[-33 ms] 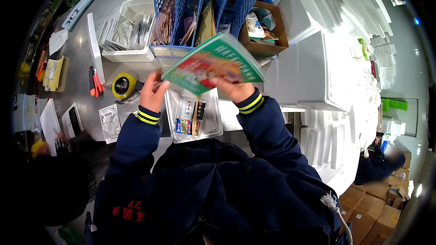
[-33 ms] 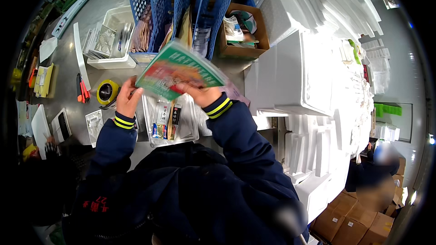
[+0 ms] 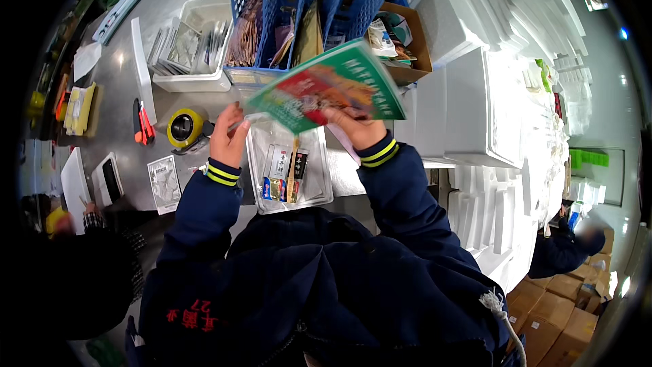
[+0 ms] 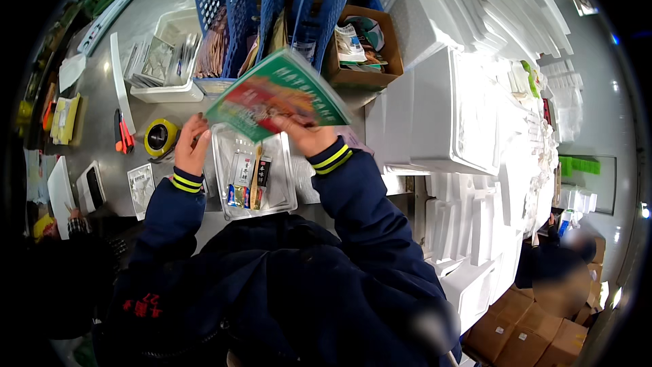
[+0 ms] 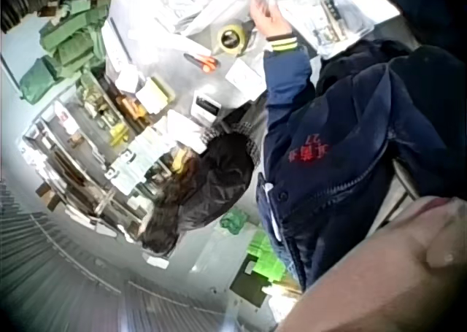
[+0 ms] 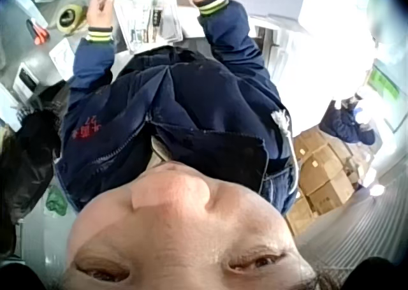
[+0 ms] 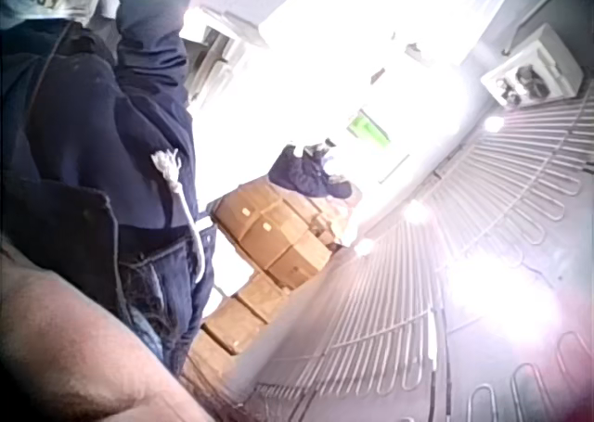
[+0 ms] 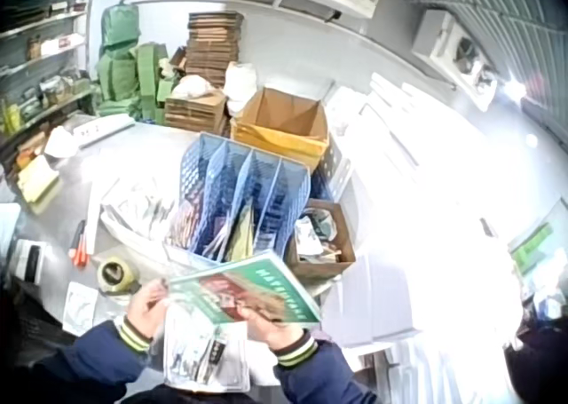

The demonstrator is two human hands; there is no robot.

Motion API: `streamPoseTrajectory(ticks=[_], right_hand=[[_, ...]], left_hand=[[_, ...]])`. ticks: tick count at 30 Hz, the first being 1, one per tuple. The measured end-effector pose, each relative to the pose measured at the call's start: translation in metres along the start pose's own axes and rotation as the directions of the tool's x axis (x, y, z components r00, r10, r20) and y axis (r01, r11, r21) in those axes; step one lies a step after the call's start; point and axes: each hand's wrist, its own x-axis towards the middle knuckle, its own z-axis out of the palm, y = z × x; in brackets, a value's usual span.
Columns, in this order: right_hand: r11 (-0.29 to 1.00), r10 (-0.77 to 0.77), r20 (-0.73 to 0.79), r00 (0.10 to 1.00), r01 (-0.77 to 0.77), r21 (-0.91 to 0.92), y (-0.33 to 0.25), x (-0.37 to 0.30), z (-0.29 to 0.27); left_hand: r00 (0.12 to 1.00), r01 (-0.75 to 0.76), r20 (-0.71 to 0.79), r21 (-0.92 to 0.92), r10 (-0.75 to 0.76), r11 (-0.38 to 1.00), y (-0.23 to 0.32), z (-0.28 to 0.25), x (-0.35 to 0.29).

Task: The person sorts through several pink and white papers at a table, placing them into different slots of a blue organizer and eventually gathering a white box and small packets into it.

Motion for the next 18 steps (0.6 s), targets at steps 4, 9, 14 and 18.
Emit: streamPoseTrajectory(ticks=[4, 9, 14, 18], right_hand=[[0.972, -0.142, -0.219, 0.965, 0.094, -0.216, 0.003, 0.012, -0.027], [0.984, -0.058, -0.249, 0.967, 0.013, -0.176, 0.038, 0.026, -0.023], [0.988, 0.039, -0.167, 0.985, -0.063, -0.141, 0.055, 0.030, -0.021], [0.986, 0.022, -0.114, 0.993, -0.041, -0.161, 0.059, 0.033, -0.022]], left_hand=[[0.947, -0.322, 0.153, 0.426, 0.283, 0.846, 0.005, 0.020, -0.002], [0.878, -0.474, 0.351, 0.531, 0.327, 0.702, 0.002, 0.057, -0.003], [0.862, -0.504, 0.403, 0.624, 0.307, 0.597, -0.007, 0.065, -0.014], [0.837, -0.546, 0.380, 0.641, 0.394, 0.540, -0.007, 0.069, -0.017]])
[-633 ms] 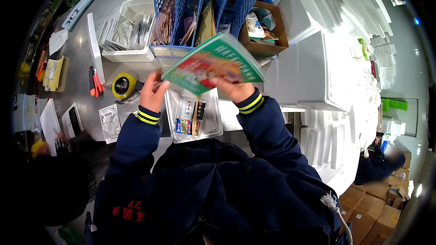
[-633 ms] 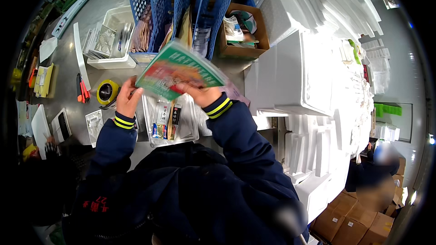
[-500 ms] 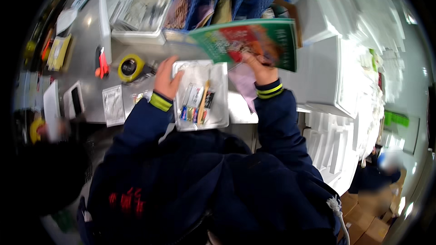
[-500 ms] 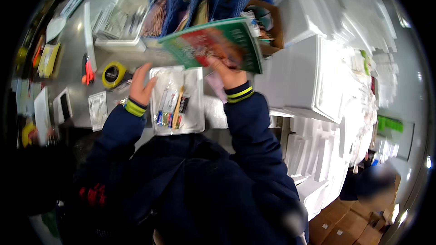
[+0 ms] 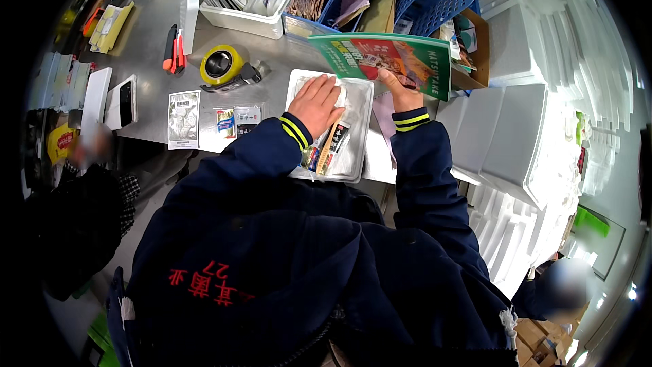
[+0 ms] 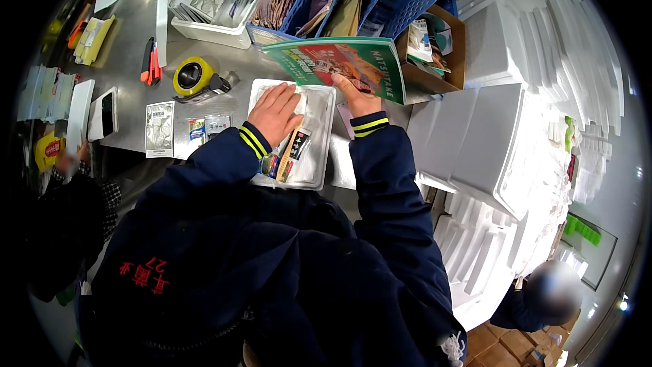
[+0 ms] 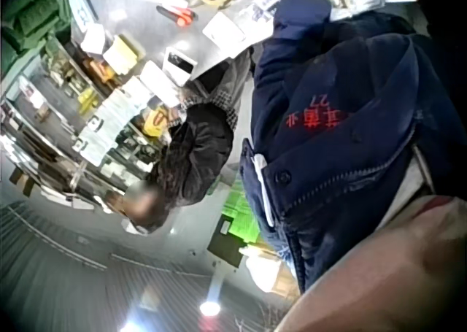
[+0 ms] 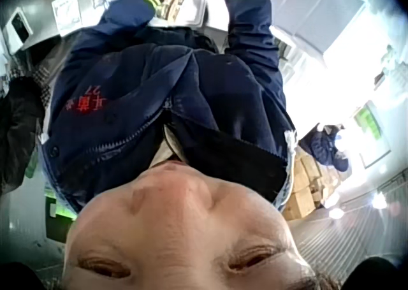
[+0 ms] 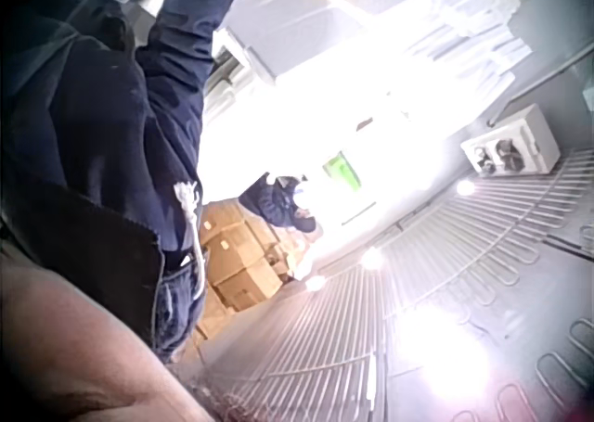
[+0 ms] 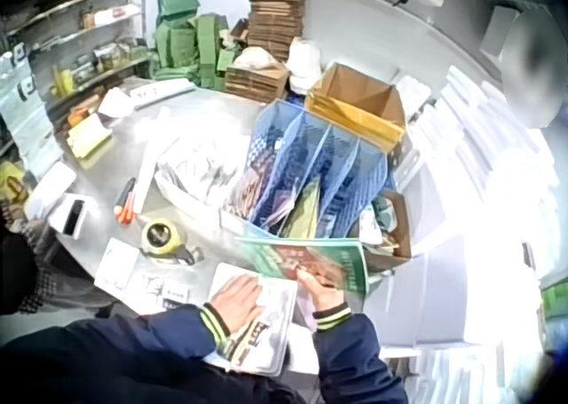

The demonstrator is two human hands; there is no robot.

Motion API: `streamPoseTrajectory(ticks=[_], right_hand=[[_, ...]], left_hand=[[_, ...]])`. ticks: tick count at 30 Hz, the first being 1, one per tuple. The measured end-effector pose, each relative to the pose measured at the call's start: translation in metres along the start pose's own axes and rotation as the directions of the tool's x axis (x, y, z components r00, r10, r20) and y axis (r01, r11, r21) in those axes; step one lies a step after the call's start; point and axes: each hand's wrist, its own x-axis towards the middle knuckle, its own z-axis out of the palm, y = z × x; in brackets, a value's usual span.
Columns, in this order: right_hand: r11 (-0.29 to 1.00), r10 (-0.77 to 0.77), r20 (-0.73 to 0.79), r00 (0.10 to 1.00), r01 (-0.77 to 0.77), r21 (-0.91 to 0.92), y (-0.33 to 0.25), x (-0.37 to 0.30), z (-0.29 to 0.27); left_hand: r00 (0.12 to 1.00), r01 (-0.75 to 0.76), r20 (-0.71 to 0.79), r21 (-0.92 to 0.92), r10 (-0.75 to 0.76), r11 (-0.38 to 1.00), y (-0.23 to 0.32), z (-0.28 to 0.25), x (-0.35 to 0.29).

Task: The person sorts through several pink and white papers at a table, placing them into different slots of a blue organizer and eventually gathering a white box and small packets into it.

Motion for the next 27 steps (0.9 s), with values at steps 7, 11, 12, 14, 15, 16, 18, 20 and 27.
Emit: streamPoseTrajectory(ticks=[7, 11, 12, 14, 15, 16, 18, 20, 27], right_hand=[[1.000, 0.009, 0.173, 0.985, -0.011, 0.015, -0.001, 0.000, 0.005], [0.997, 0.005, 0.345, 0.938, 0.021, -0.071, 0.001, 0.001, 0.004], [0.988, -0.044, 0.334, 0.942, 0.089, -0.123, 0.001, -0.001, 0.005], [0.934, -0.068, 0.403, 0.913, 0.200, -0.296, -0.002, 0.001, 0.003], [0.891, -0.074, 0.439, 0.896, 0.257, -0.374, -0.006, 0.003, 0.005], [0.842, -0.188, 0.443, 0.877, 0.376, -0.387, -0.011, 0.005, 0.009], [0.851, -0.171, 0.455, 0.874, 0.364, -0.379, -0.022, 0.007, 0.006], [0.815, -0.189, 0.505, 0.842, 0.421, -0.397, -0.020, 0.012, -0.003], [0.994, -0.096, 0.207, 0.974, 0.105, -0.029, -0.040, 0.008, -0.002]], left_hand=[[0.999, -0.028, -0.040, -0.044, 0.027, 0.999, 0.001, -0.001, 0.000], [0.999, -0.043, -0.033, -0.088, 0.041, 0.995, -0.001, -0.001, 0.002], [0.999, -0.038, -0.023, -0.082, 0.036, 0.996, -0.001, -0.001, 0.001], [0.999, -0.037, -0.033, -0.080, 0.035, 0.996, -0.001, 0.000, 0.000], [0.999, -0.032, -0.025, -0.076, 0.030, 0.997, -0.002, 0.000, 0.000], [1.000, -0.027, -0.017, -0.073, 0.025, 0.997, -0.002, 0.001, -0.001], [1.000, -0.021, 0.005, -0.074, 0.022, 0.997, -0.001, 0.000, -0.001], [1.000, -0.024, -0.009, -0.081, 0.023, 0.996, -0.001, -0.001, 0.001], [0.996, 0.003, -0.087, -0.253, -0.026, 0.967, -0.006, -0.002, -0.002]])
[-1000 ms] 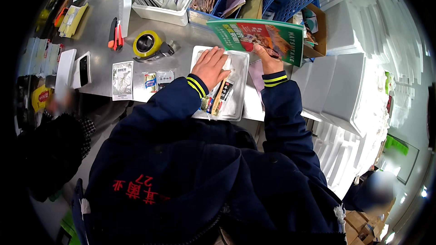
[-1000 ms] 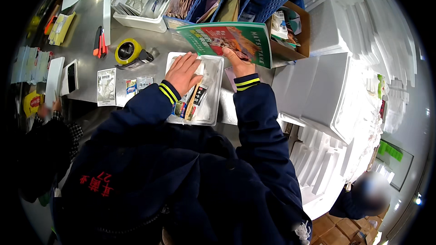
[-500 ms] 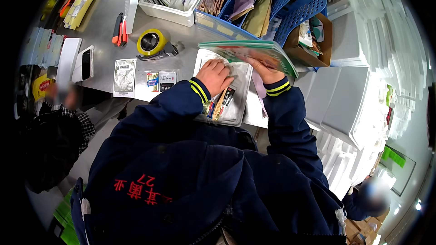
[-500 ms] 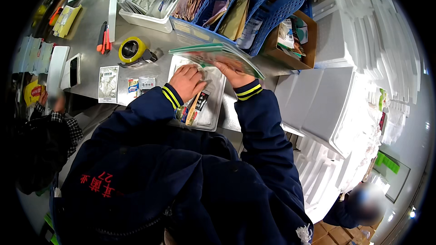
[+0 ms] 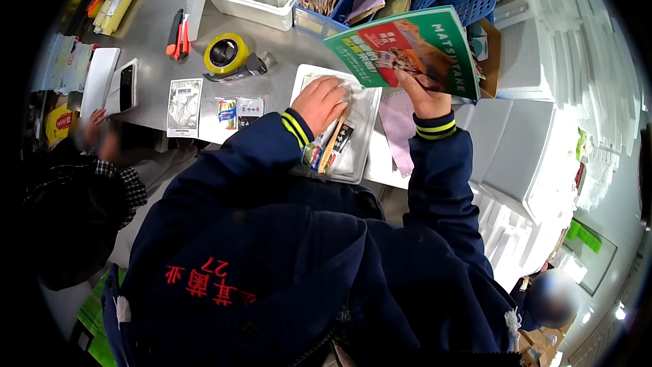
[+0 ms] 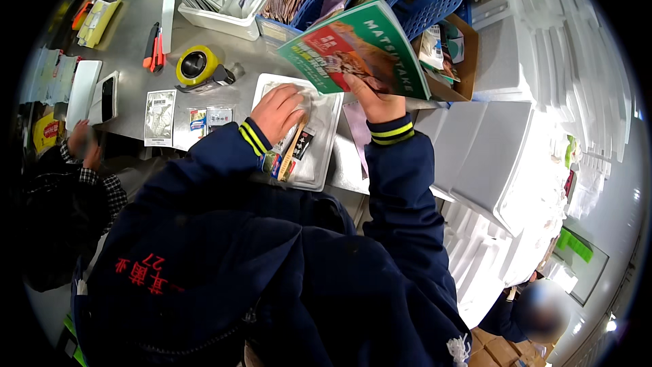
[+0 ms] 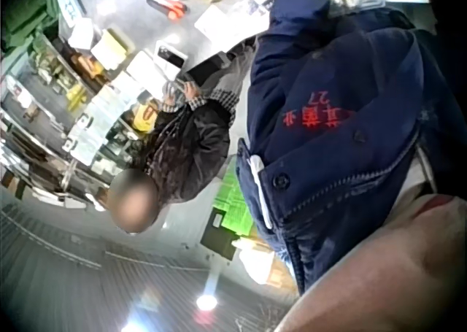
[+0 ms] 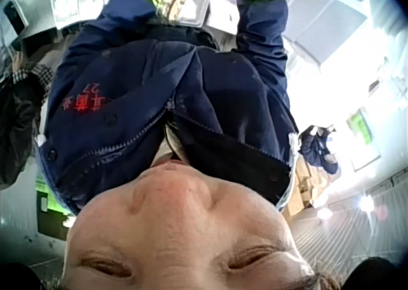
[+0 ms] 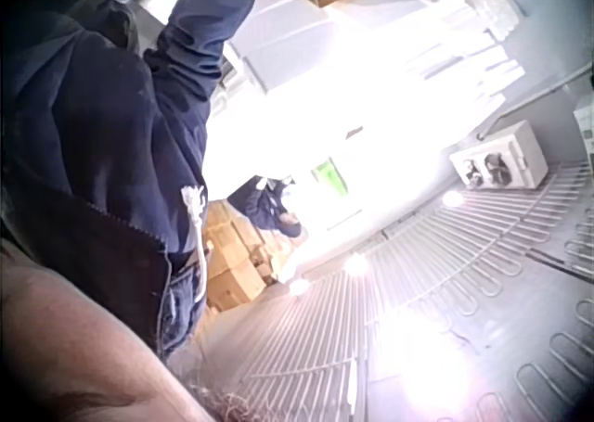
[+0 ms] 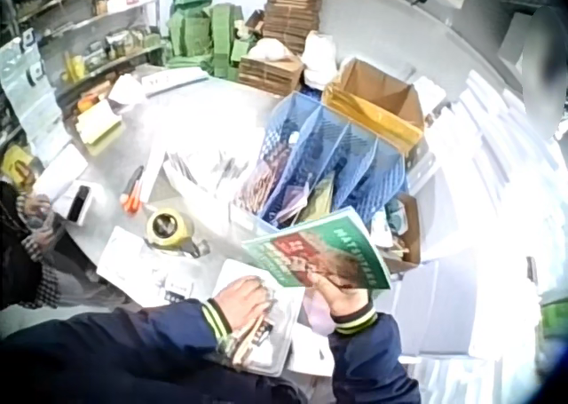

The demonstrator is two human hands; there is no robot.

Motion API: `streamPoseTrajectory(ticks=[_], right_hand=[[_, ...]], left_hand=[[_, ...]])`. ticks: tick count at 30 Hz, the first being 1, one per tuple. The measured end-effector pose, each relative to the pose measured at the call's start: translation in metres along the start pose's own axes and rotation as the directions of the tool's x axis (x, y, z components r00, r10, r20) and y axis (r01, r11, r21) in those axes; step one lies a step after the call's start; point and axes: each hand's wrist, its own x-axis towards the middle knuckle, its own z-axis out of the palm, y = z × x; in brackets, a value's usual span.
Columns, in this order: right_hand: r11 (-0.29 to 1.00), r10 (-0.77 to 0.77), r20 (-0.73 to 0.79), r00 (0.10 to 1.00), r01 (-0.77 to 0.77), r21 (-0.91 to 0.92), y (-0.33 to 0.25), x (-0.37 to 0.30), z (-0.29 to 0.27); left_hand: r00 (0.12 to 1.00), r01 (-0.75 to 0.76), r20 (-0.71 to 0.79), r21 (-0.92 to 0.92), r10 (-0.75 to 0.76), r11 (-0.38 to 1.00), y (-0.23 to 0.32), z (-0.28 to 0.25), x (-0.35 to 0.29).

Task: The person sorts through several pink and white papers at a table, placing them into different slots of a blue organizer and eventually gathering a white box and small packets into it.

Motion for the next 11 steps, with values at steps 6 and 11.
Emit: streamPoseTrajectory(ticks=[6, 11], right_hand=[[1.000, 0.012, -0.397, 0.918, -0.001, 0.028, 0.010, -0.006, -0.021], [0.965, 0.101, -0.285, 0.953, -0.024, 0.262, 0.029, -0.020, -0.026]], left_hand=[[0.894, -0.247, 0.353, -0.129, 0.277, 0.960, 0.039, -0.039, -0.031], [0.935, -0.066, 0.352, 0.072, 0.037, 0.995, 0.042, -0.023, -0.052]])
